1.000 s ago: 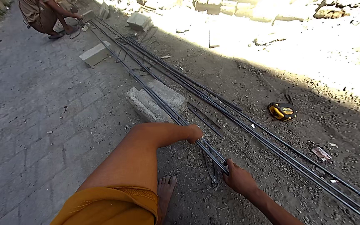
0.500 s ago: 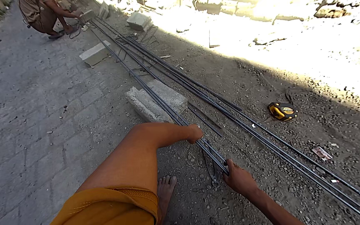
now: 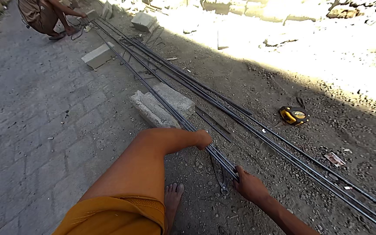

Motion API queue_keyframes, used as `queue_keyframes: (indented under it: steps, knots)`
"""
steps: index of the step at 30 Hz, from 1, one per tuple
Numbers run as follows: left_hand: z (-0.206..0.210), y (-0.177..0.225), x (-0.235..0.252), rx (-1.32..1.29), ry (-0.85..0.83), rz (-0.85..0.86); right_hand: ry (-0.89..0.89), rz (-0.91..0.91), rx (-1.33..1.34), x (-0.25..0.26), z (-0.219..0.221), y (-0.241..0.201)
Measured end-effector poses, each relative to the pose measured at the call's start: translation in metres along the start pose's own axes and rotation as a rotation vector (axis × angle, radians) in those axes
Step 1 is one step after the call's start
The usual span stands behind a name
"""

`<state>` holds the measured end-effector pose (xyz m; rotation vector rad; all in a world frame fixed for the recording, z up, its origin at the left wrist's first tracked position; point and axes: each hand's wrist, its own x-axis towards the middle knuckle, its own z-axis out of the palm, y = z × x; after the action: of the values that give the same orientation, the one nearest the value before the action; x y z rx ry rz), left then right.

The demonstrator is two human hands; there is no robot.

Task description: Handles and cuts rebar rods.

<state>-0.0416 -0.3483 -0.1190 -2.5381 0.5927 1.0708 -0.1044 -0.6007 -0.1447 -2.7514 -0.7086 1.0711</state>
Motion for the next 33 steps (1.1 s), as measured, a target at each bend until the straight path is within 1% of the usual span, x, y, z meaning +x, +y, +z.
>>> queue_keyframes:
  steps: [9,14,18,21,24,26,28,31,33]
  knots:
    - [0.004,-0.001,0.002,0.009,0.014,0.018,0.008,0.003,-0.011,-0.001,0.001,0.000]
    - [0.001,0.003,0.005,0.025,-0.011,0.010,0.009,0.001,-0.007,0.000,0.002,0.003]
    - [0.003,0.004,0.006,0.019,0.010,0.016,0.020,-0.009,-0.012,0.001,0.003,0.006]
    - [0.006,0.002,0.008,0.020,0.018,0.020,0.012,-0.023,-0.004,0.001,-0.001,0.006]
    - [0.006,-0.005,0.005,-0.007,-0.004,0.017,-0.019,-0.014,0.024,0.002,-0.012,-0.004]
    - [0.013,-0.007,0.004,-0.013,0.004,0.012,0.041,0.004,0.065,0.008,0.004,-0.005]
    - [0.016,-0.007,0.014,0.018,0.005,-0.017,0.166,-0.007,0.074,0.009,0.022,0.000]
    - [0.013,-0.005,0.024,0.034,0.002,-0.039,0.326,-0.099,0.064,0.003,0.039,-0.003]
    - [0.008,0.000,0.025,0.045,-0.025,-0.055,0.366,-0.140,0.039,-0.006,0.047,-0.009]
